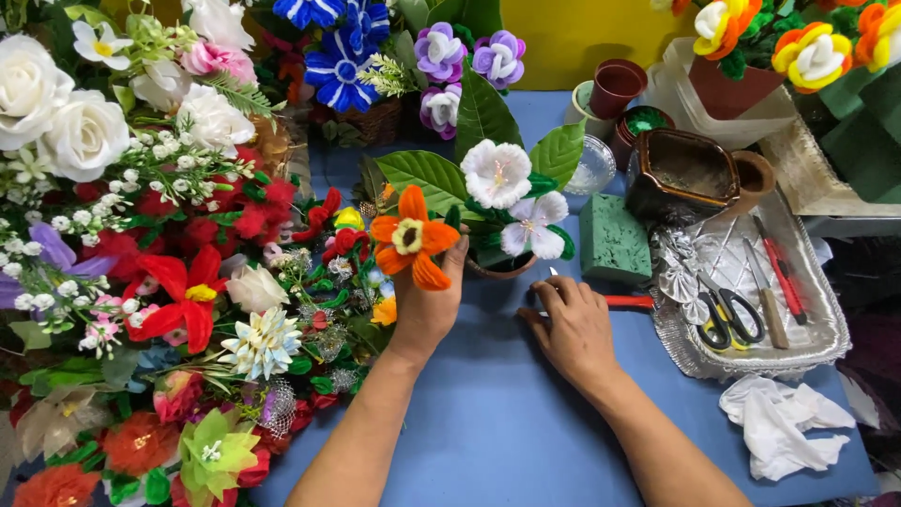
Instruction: Assembling an artificial flower arrangement by attaching various flower heads and leaves to stems.
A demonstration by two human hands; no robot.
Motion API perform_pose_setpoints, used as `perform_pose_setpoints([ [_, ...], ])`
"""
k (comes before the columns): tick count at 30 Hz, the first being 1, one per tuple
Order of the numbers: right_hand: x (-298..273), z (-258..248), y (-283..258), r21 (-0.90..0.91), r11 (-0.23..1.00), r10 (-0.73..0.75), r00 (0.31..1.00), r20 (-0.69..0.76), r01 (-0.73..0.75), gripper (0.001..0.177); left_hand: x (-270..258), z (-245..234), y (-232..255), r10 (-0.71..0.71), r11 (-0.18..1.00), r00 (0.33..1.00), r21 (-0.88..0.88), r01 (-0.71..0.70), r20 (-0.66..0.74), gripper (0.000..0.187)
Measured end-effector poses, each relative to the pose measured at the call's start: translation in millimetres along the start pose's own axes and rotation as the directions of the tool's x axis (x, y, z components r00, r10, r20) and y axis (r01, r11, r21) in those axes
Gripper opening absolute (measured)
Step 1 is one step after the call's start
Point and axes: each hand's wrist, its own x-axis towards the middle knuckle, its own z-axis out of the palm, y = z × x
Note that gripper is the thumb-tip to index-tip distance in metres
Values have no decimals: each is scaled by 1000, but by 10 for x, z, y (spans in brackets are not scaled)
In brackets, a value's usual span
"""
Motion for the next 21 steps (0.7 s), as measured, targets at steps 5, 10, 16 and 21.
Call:
perform_pose_setpoints([
  [5, 35, -26, -27, 75, 997, -25, 993, -112, 34, 28, -34, -47, -1, 20, 999, 999, 34, -19, -28, 15],
  [10, 135, -189, -147, 179, 971, -89, 932, -353, 161, 16, 15, -135, 127, 38, 999, 995, 13, -37, -93, 11],
  [16, 245, -414, -302, 437, 867, -40, 908, -418, 239, 19, 26, -75, 139, 16, 1000, 996, 7, -16, -86, 12],
  [21, 310, -438, -273, 506, 827, -41, 925, -378, 243, 21, -98, 37, -28, 4, 1000, 998, -4, -5, -67, 16],
])
